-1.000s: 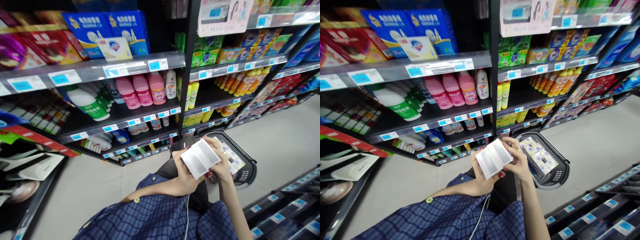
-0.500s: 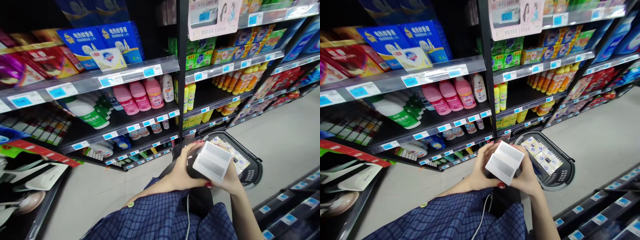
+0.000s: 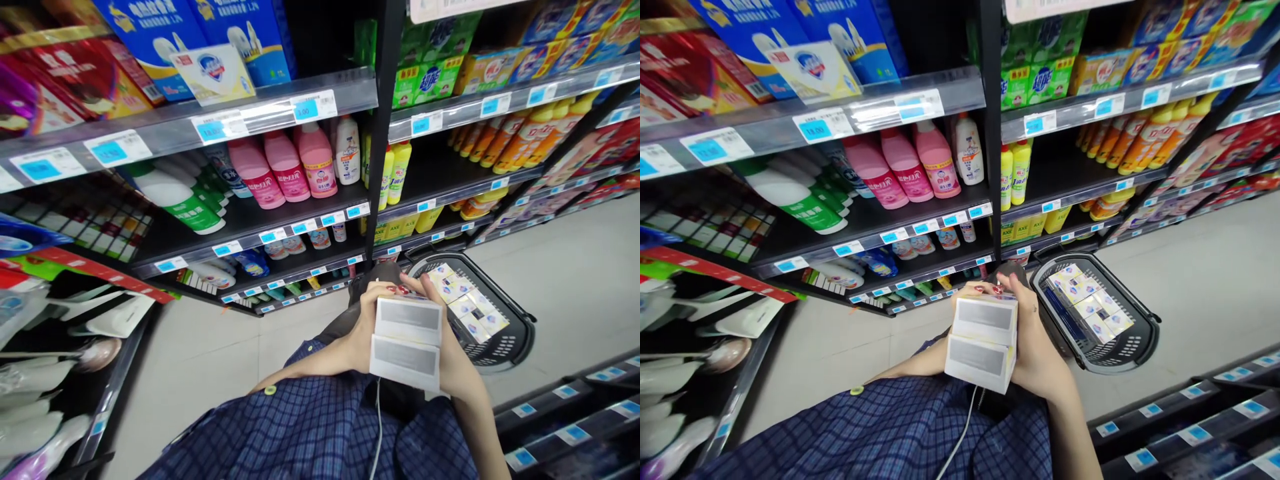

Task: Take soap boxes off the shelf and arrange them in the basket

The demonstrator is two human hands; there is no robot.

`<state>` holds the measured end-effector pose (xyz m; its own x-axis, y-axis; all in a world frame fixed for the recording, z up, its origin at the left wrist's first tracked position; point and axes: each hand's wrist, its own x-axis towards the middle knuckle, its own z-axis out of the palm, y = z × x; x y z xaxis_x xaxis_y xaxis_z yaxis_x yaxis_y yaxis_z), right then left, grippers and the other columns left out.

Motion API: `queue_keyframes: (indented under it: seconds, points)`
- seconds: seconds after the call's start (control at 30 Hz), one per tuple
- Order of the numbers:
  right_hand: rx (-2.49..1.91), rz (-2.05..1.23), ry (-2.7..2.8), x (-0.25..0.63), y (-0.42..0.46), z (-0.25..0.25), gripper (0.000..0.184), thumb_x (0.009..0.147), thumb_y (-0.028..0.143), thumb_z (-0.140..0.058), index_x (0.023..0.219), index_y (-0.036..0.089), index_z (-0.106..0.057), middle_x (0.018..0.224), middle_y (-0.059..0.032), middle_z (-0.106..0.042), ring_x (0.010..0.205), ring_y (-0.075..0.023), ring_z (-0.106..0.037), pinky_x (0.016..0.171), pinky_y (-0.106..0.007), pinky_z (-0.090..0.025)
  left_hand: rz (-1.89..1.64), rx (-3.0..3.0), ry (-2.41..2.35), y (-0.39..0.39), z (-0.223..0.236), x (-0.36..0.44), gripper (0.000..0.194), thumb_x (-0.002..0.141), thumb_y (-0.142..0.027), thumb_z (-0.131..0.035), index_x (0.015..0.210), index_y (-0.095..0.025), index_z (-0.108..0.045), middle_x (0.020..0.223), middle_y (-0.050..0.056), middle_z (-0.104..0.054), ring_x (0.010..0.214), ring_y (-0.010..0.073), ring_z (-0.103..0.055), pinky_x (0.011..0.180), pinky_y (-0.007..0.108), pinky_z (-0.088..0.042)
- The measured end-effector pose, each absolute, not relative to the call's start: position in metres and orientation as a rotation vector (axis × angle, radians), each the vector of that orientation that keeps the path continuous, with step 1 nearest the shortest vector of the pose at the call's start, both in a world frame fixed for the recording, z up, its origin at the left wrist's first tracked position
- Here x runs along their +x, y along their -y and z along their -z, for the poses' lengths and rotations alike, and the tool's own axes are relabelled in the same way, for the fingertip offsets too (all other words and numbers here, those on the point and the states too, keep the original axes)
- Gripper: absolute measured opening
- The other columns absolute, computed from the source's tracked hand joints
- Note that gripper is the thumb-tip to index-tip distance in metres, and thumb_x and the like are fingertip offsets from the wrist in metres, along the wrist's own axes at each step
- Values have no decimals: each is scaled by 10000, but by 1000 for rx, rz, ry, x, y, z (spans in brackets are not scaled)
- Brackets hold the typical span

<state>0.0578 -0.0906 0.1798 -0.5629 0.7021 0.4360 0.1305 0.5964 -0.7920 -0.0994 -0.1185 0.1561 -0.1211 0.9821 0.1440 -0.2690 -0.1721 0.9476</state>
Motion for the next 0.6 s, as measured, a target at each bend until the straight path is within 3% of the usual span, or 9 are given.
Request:
queue_keyframes:
  seconds: [0.13, 0.3, 0.4, 0.5, 0.6]
  points:
    - [-649, -1090, 1980, 56, 87, -175, 1131, 676, 427, -815, 1536, 343, -86, 1511, -141, -352, 1364, -312, -422, 1122, -500, -378, -1509, 1279, -1004, 123, -161, -102, 775, 496, -510, -865, 1157, -257, -549, 1195, 80, -542, 1212, 341, -490, 1098, 448, -359]
    - [-703, -1272, 1901, 56, 86, -175, 1015, 744, 433, -752, 1530, 282, -129, 1523, -141, -339, 1399, -277, -388, 1164, -433, -336, -1467, 1345, -1001, 125, -172, -102, 856, 561, -459, -849, 1284, -266, -434, 1285, 88, -478, 1241, 358, -452, 1115, 455, -328]
    - [-747, -1371, 1823, 56, 86, -169, 1068, 682, 453, -793, 1525, 291, -157, 1533, -121, -335, 1394, -286, -393, 1178, -447, -305, -1432, 1335, -1037, 121, -171, -100, 945, 535, -453, -873, 1317, -263, -378, 1320, 93, -446, 1273, 356, -422, 1139, 491, -286]
    - [-801, -1419, 1752, 56, 84, -159, 1077, 635, 460, -816, 1515, 313, -212, 1575, -91, -269, 1414, -308, -357, 1196, -470, -253, -1379, 1281, -1083, 117, -168, -99, 1026, 478, -431, -905, 1321, -250, -350, 1308, 101, -444, 1252, 339, -446, 1110, 516, -326]
    - [-844, -1427, 1713, 53, 82, -155, 1065, 630, 403, -826, 1511, 307, -236, 1544, -92, -340, 1375, -312, -418, 1175, -463, -304, -1339, 1224, -1088, 114, -167, -99, 1017, 507, -408, -904, 1335, -238, -339, 1321, 107, -461, 1250, 319, -466, 1097, 495, -356]
